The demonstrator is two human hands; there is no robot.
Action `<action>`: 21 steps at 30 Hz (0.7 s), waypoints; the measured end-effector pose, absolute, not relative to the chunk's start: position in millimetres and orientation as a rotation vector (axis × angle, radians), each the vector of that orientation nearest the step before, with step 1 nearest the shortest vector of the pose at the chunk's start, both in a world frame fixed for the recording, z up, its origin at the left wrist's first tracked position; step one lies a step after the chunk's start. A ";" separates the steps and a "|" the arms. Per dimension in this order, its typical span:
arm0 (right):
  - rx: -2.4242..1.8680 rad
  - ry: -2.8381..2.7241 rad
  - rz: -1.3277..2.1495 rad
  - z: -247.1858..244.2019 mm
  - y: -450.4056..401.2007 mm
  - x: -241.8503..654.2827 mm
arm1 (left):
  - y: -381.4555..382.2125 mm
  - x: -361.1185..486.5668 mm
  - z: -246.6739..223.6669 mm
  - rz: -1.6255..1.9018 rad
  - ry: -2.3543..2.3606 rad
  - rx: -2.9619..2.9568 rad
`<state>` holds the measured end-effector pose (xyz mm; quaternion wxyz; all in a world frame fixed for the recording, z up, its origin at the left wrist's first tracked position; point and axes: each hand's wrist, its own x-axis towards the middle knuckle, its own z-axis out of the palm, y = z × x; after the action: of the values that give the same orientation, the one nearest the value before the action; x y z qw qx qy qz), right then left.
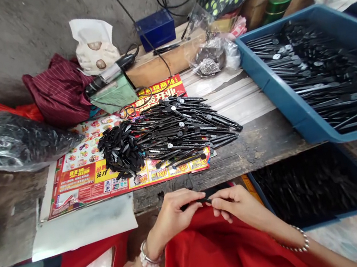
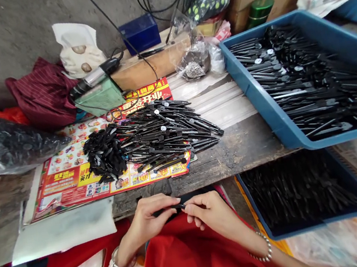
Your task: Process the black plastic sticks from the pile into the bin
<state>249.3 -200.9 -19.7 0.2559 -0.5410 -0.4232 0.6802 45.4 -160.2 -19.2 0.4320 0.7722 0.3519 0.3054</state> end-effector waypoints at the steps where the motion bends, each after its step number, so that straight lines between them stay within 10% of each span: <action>1: -1.496 -1.216 1.772 -18.8 -202.2 249.3 | -160.6 45.3 -17.9 0.747 0.883 1.903; 11: -1.270 -2.012 0.517 -9.4 -217.3 243.1 | -169.2 50.3 -22.3 0.916 0.961 1.817; 21: -1.189 -1.975 0.537 -15.6 -217.6 245.1 | -164.5 46.8 -21.0 0.915 0.835 1.813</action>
<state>245.1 -217.6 -15.6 0.3775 -0.4653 -0.7726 0.2099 46.8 -164.5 -21.0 0.4555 0.7349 0.3387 0.3711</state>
